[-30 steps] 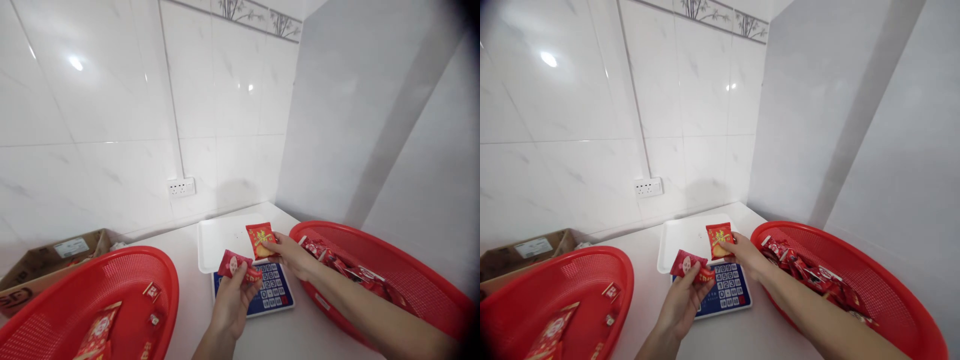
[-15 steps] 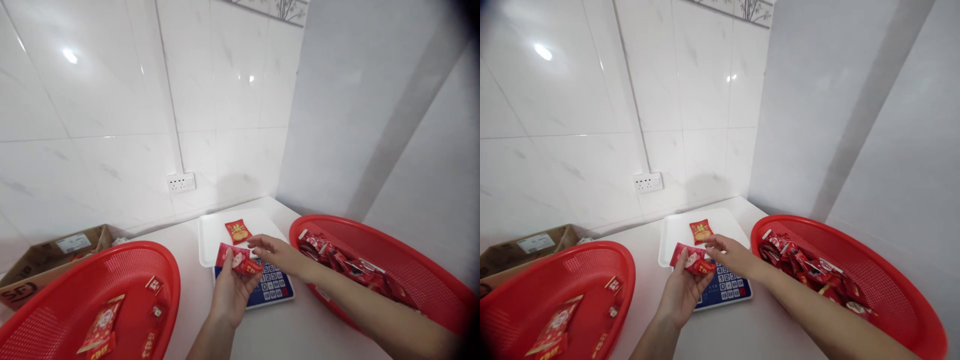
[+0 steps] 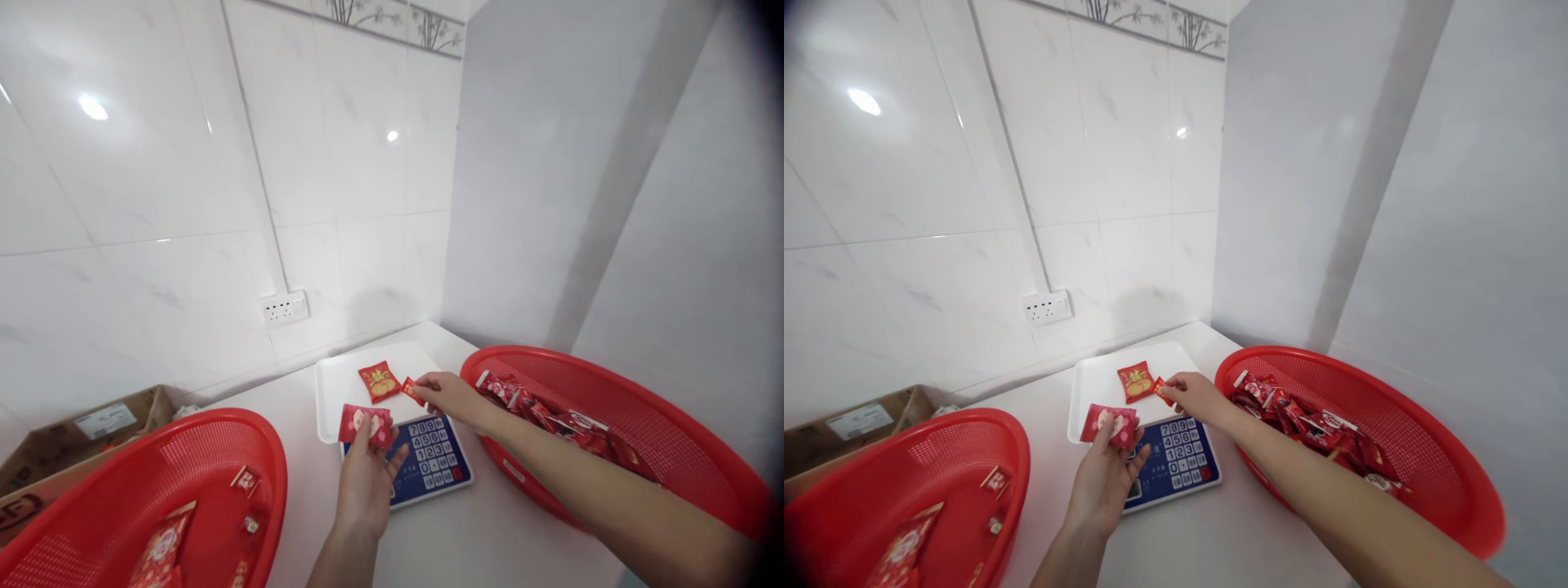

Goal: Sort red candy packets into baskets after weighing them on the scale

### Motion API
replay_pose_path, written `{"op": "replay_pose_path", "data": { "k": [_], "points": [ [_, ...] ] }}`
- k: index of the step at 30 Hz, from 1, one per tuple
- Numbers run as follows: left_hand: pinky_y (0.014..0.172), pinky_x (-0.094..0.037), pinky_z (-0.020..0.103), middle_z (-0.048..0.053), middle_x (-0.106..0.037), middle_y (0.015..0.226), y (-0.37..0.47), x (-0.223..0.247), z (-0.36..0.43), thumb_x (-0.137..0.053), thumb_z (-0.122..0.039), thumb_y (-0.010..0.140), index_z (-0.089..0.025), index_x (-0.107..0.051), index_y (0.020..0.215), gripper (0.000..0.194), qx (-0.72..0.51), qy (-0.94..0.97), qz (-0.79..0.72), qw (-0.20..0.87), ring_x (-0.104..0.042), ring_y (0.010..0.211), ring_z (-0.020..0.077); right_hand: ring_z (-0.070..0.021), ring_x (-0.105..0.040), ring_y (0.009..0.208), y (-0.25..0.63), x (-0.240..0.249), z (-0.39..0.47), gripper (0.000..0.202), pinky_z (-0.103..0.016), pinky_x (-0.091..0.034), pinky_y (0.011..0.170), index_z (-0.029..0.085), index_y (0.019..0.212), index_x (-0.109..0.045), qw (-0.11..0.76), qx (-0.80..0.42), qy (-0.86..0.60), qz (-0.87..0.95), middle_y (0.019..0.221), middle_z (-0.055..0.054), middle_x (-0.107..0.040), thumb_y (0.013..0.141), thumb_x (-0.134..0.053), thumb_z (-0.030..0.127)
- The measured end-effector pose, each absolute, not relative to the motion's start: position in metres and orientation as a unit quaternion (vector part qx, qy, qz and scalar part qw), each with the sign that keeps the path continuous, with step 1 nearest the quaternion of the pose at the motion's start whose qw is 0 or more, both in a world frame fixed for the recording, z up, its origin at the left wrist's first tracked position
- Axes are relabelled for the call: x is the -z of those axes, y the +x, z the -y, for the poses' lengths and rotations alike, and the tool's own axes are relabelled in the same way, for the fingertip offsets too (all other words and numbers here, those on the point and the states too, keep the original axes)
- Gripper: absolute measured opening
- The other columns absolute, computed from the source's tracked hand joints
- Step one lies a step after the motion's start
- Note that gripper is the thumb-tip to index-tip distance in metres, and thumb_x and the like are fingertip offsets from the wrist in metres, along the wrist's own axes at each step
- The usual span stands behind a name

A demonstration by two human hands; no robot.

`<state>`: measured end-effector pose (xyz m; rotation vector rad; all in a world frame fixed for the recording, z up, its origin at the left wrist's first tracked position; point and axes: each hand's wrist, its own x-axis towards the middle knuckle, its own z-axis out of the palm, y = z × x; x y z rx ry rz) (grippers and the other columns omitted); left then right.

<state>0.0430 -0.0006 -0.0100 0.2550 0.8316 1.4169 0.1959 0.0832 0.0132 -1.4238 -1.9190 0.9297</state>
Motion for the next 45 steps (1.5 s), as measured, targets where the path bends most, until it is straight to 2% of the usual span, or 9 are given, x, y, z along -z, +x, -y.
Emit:
{"op": "replay_pose_path", "data": {
  "k": [5,12,17,20,24,30,35,40,45],
  "points": [
    [0.054,-0.050,0.022,0.003,-0.060,0.083,0.045,0.009,0.005,-0.063,-0.030,0.073,-0.016,-0.058,0.088,0.021,-0.599,0.153,-0.385,0.685,-0.058,0.067,0.0117,-0.0231,-0.055,0.097,0.189,-0.014,-0.089,0.039,-0.040,-0.041,0.087,0.016,0.112,-0.054,0.329,-0.280,-0.520,0.737,0.117,-0.013,-0.056,0.076,-0.051,0.031],
    [0.047,-0.044,0.018,0.000,-0.057,0.070,0.055,0.014,0.011,-0.065,-0.030,0.072,-0.014,-0.057,0.087,0.023,-0.510,0.326,-0.371,0.704,-0.053,0.057,0.0088,-0.0159,-0.061,0.077,0.182,-0.025,-0.049,0.020,-0.028,-0.047,0.071,0.021,0.085,-0.064,0.286,-0.456,-0.369,0.758,0.081,0.001,-0.068,0.074,-0.057,0.037],
    [0.045,-0.043,0.017,0.002,-0.055,0.068,0.052,0.011,0.015,-0.063,-0.031,0.070,-0.013,-0.062,0.074,0.019,-0.457,0.437,-0.393,0.668,-0.050,0.058,0.0092,-0.0113,-0.057,0.056,0.191,-0.027,-0.060,0.019,-0.025,-0.047,0.058,0.018,0.066,-0.057,0.364,-0.542,-0.439,0.617,0.060,0.004,-0.062,0.063,-0.069,0.033],
    [0.045,-0.044,0.019,0.002,-0.055,0.061,0.049,0.008,0.027,-0.059,-0.036,0.072,-0.014,-0.066,0.067,0.024,-0.327,0.584,-0.393,0.630,-0.051,0.053,0.0105,-0.0123,-0.061,0.057,0.198,-0.024,-0.075,0.022,-0.028,-0.051,0.061,0.020,0.073,-0.051,0.393,-0.555,-0.472,0.561,0.064,0.001,-0.064,0.067,-0.066,0.034],
    [0.057,-0.047,0.023,0.001,-0.064,0.069,0.048,0.007,0.045,-0.063,-0.042,0.067,-0.023,-0.069,0.085,0.027,-0.161,0.732,-0.280,0.600,-0.058,0.056,0.0132,-0.0148,-0.065,0.067,0.194,-0.015,-0.088,0.021,-0.032,-0.053,0.073,0.018,0.080,-0.048,0.399,-0.573,-0.485,0.527,0.074,-0.006,-0.068,0.069,-0.064,0.027],
    [0.067,-0.048,0.027,0.003,-0.068,0.082,0.047,0.001,0.049,-0.055,-0.042,0.076,-0.028,-0.062,0.105,0.033,-0.110,0.820,-0.219,0.517,-0.064,0.072,0.0188,-0.0201,-0.057,0.101,0.175,-0.014,-0.093,0.053,-0.036,-0.046,0.089,0.015,0.117,-0.043,0.425,-0.521,-0.474,0.569,0.120,-0.015,-0.053,0.069,-0.064,0.022],
    [0.067,-0.047,0.028,0.006,-0.067,0.094,0.044,-0.013,0.052,-0.048,-0.034,0.081,-0.025,-0.056,0.114,0.035,-0.078,0.856,-0.221,0.461,-0.063,0.077,0.0205,-0.0240,-0.051,0.110,0.209,-0.028,-0.079,0.036,-0.041,-0.038,0.097,0.019,0.105,-0.056,0.416,-0.453,-0.502,0.608,0.123,-0.010,-0.053,0.070,-0.062,0.023],
    [0.070,-0.047,0.026,0.002,-0.067,0.090,0.044,-0.013,0.053,-0.050,-0.019,0.079,-0.027,-0.062,0.104,0.029,-0.071,0.847,-0.206,0.485,-0.062,0.079,0.0185,-0.0258,-0.054,0.106,0.291,-0.028,-0.059,0.037,-0.039,-0.040,0.094,0.021,0.107,-0.058,0.316,-0.344,-0.579,0.668,0.116,-0.007,-0.060,0.073,-0.055,0.034],
    [0.071,-0.047,0.025,0.003,-0.067,0.087,0.050,-0.004,0.053,-0.046,-0.012,0.075,-0.024,-0.067,0.093,0.030,-0.150,0.791,-0.237,0.544,-0.062,0.077,0.0167,-0.0312,-0.037,0.123,0.353,0.002,-0.034,0.070,-0.037,-0.034,0.098,0.022,0.124,-0.049,0.025,-0.295,-0.641,0.708,0.136,-0.010,-0.041,0.056,-0.068,0.027]
  ]
}}
